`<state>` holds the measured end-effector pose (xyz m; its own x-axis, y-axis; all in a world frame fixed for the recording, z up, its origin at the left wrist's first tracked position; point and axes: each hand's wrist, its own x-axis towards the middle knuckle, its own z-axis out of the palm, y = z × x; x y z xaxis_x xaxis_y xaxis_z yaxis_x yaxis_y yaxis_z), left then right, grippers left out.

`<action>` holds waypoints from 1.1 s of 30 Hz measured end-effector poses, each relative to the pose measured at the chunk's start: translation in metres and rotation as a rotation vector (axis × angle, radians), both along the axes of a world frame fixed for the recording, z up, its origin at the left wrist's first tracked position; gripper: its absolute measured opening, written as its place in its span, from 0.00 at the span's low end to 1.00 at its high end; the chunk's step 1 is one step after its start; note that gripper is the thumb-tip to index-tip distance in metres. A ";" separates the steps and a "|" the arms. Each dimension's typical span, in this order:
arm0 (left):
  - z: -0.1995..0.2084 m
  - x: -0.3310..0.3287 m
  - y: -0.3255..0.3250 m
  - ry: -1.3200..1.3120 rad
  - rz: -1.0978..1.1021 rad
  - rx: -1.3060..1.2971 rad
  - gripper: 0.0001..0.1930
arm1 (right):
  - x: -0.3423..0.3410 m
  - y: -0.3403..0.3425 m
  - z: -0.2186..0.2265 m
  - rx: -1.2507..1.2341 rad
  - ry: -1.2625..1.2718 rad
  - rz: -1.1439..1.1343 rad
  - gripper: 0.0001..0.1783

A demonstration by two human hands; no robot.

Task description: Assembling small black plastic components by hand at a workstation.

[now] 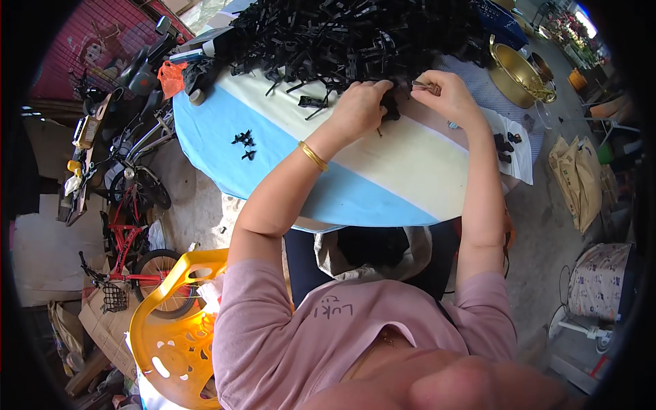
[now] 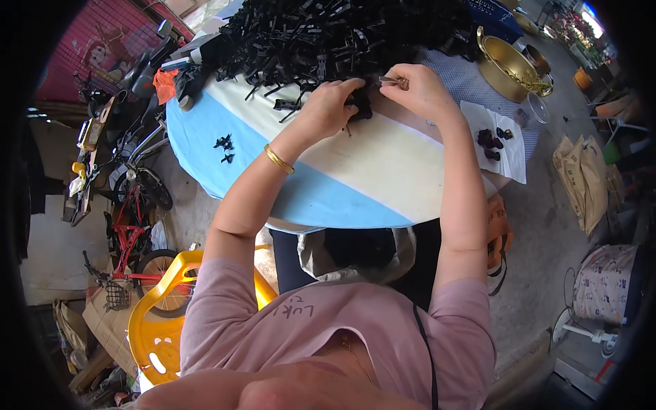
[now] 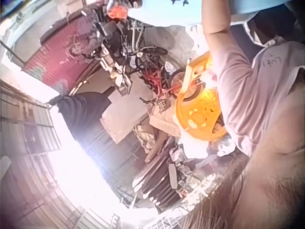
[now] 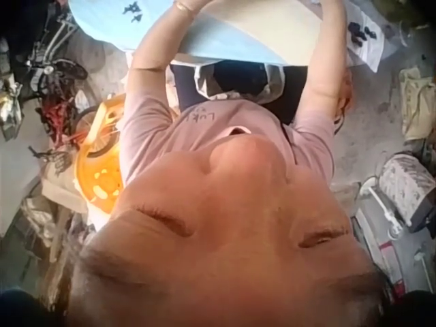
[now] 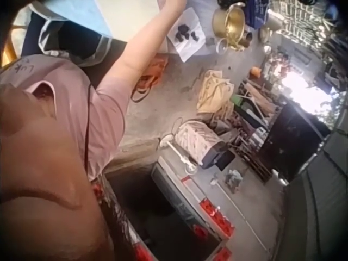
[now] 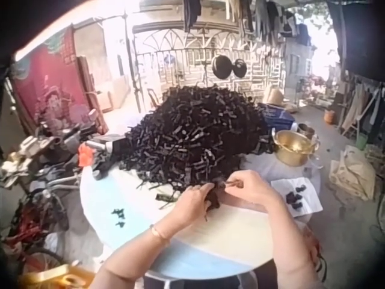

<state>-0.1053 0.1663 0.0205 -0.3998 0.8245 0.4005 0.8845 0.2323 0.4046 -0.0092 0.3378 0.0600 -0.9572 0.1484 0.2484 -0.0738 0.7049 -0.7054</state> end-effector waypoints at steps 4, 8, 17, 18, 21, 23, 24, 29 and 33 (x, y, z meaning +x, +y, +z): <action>0.015 0.000 -0.003 -0.220 0.095 0.174 0.20 | -0.006 -0.017 -0.007 -0.143 0.205 0.073 0.13; 0.028 0.000 -0.005 -0.684 0.096 0.424 0.23 | -0.008 -0.037 -0.008 -0.226 0.420 0.129 0.22; 0.034 0.010 -0.008 -0.856 0.006 0.565 0.20 | 0.000 -0.062 0.000 0.037 0.734 0.194 0.12; 0.032 0.006 -0.007 -0.850 -0.010 0.563 0.19 | -0.001 -0.064 0.000 0.089 0.777 0.211 0.10; 0.034 0.005 -0.008 -0.951 -0.059 0.569 0.20 | 0.000 -0.066 -0.001 0.107 0.794 0.203 0.06; 0.039 0.009 -0.010 -1.024 -0.120 0.578 0.20 | 0.000 -0.065 -0.002 0.073 0.772 0.177 0.05; 0.041 0.012 -0.011 -1.094 -0.184 0.584 0.20 | -0.001 -0.062 -0.002 -0.033 0.754 0.105 0.04; 0.038 0.019 -0.008 -1.105 -0.273 0.604 0.20 | -0.006 -0.052 -0.005 -0.445 0.564 -0.098 0.06; 0.032 0.023 -0.005 -0.546 -0.137 0.558 0.22 | -0.007 -0.047 -0.008 -0.526 0.421 -0.089 0.06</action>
